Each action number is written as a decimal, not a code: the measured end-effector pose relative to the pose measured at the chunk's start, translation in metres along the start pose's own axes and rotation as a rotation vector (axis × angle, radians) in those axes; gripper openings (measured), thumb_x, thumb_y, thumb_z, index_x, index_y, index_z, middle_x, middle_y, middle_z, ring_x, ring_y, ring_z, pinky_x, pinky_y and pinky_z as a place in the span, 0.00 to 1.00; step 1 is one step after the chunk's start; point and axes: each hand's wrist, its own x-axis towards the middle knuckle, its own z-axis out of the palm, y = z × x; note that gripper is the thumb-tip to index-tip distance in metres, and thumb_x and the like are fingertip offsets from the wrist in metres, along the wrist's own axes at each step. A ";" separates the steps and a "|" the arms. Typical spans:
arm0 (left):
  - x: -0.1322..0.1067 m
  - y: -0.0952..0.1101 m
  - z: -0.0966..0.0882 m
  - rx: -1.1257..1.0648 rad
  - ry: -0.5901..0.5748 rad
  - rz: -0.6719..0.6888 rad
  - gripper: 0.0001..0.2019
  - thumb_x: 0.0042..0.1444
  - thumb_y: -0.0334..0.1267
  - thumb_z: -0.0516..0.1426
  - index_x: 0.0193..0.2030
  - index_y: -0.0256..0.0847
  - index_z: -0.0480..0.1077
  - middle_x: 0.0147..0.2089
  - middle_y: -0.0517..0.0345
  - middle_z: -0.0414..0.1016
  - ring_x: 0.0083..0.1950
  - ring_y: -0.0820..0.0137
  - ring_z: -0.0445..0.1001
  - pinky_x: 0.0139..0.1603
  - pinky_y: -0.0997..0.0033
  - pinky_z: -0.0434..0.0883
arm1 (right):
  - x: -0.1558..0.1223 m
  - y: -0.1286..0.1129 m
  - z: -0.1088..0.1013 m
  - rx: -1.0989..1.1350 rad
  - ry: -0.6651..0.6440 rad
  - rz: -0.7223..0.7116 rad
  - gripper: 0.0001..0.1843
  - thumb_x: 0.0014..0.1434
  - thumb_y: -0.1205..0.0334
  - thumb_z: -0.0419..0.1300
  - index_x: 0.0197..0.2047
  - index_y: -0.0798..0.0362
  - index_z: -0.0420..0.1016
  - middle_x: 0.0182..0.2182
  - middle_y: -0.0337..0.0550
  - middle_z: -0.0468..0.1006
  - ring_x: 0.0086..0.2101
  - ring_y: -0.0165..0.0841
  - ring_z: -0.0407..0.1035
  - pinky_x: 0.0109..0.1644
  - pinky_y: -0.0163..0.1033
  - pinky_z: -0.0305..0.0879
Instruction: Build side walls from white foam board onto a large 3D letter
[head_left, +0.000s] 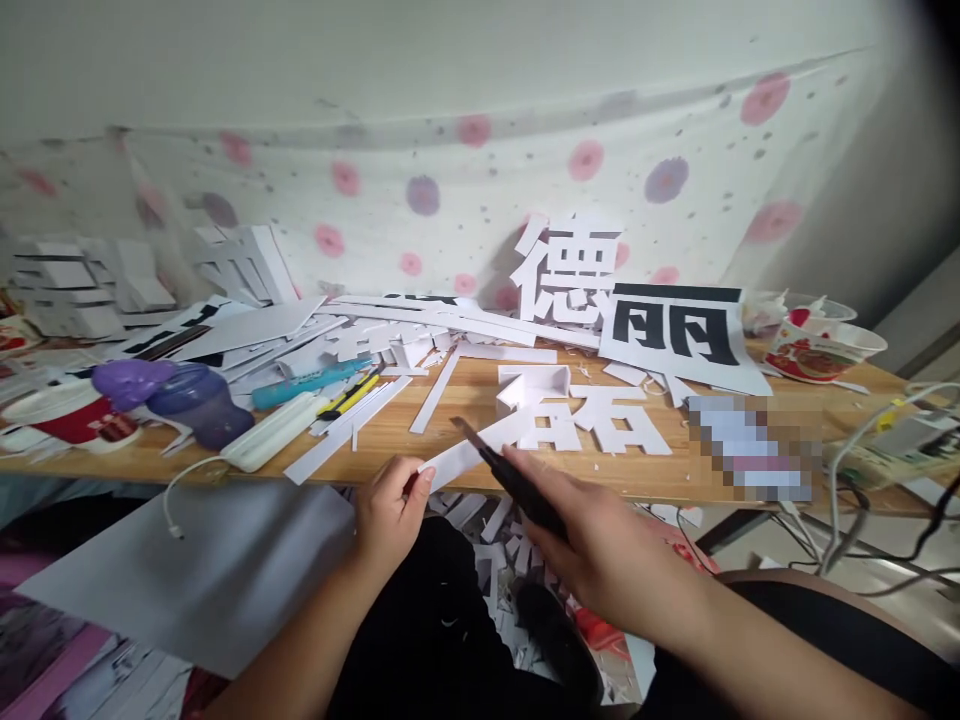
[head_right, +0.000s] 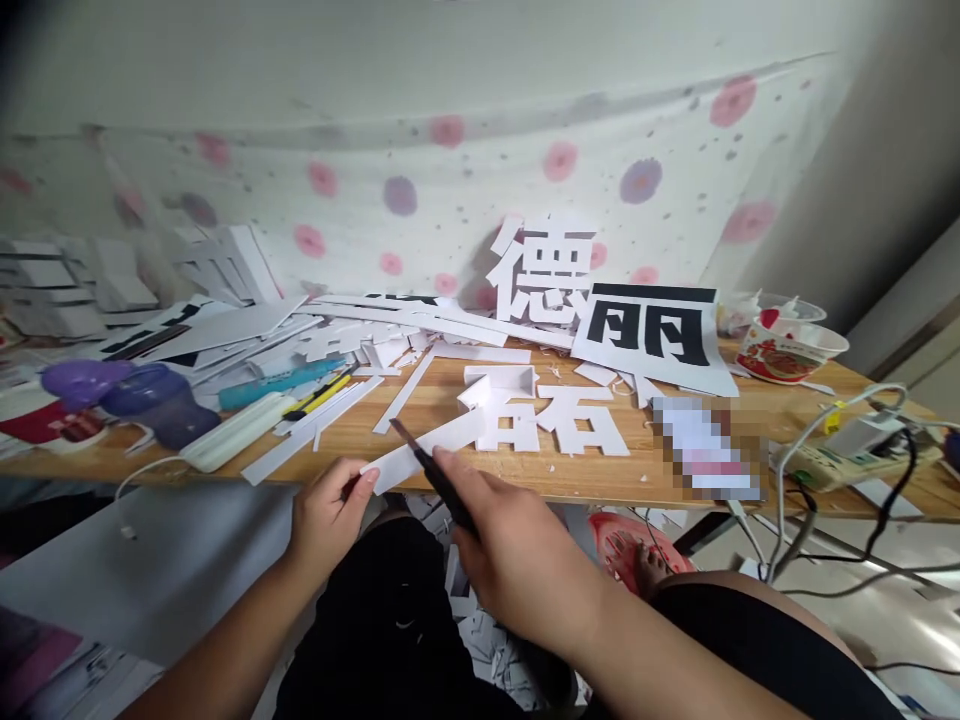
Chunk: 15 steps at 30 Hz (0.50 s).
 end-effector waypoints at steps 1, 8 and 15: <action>-0.003 -0.002 -0.002 0.004 0.012 0.002 0.07 0.60 0.34 0.55 0.31 0.40 0.67 0.25 0.64 0.69 0.27 0.75 0.68 0.30 0.77 0.63 | 0.003 -0.003 0.007 -0.039 -0.029 0.011 0.37 0.58 0.71 0.53 0.70 0.51 0.50 0.55 0.51 0.73 0.52 0.40 0.70 0.55 0.46 0.68; -0.014 -0.032 -0.017 0.062 0.119 0.021 0.05 0.60 0.33 0.54 0.32 0.40 0.66 0.25 0.64 0.67 0.26 0.74 0.67 0.31 0.75 0.63 | 0.016 -0.004 0.026 -0.121 -0.005 0.008 0.37 0.59 0.69 0.52 0.70 0.51 0.49 0.49 0.51 0.77 0.44 0.40 0.75 0.48 0.45 0.72; -0.003 -0.046 0.016 0.135 0.038 0.013 0.07 0.61 0.34 0.54 0.31 0.40 0.67 0.27 0.60 0.70 0.29 0.71 0.70 0.32 0.73 0.63 | 0.038 0.005 0.018 -0.177 0.053 0.066 0.37 0.57 0.69 0.52 0.70 0.52 0.50 0.52 0.51 0.76 0.48 0.41 0.74 0.49 0.45 0.72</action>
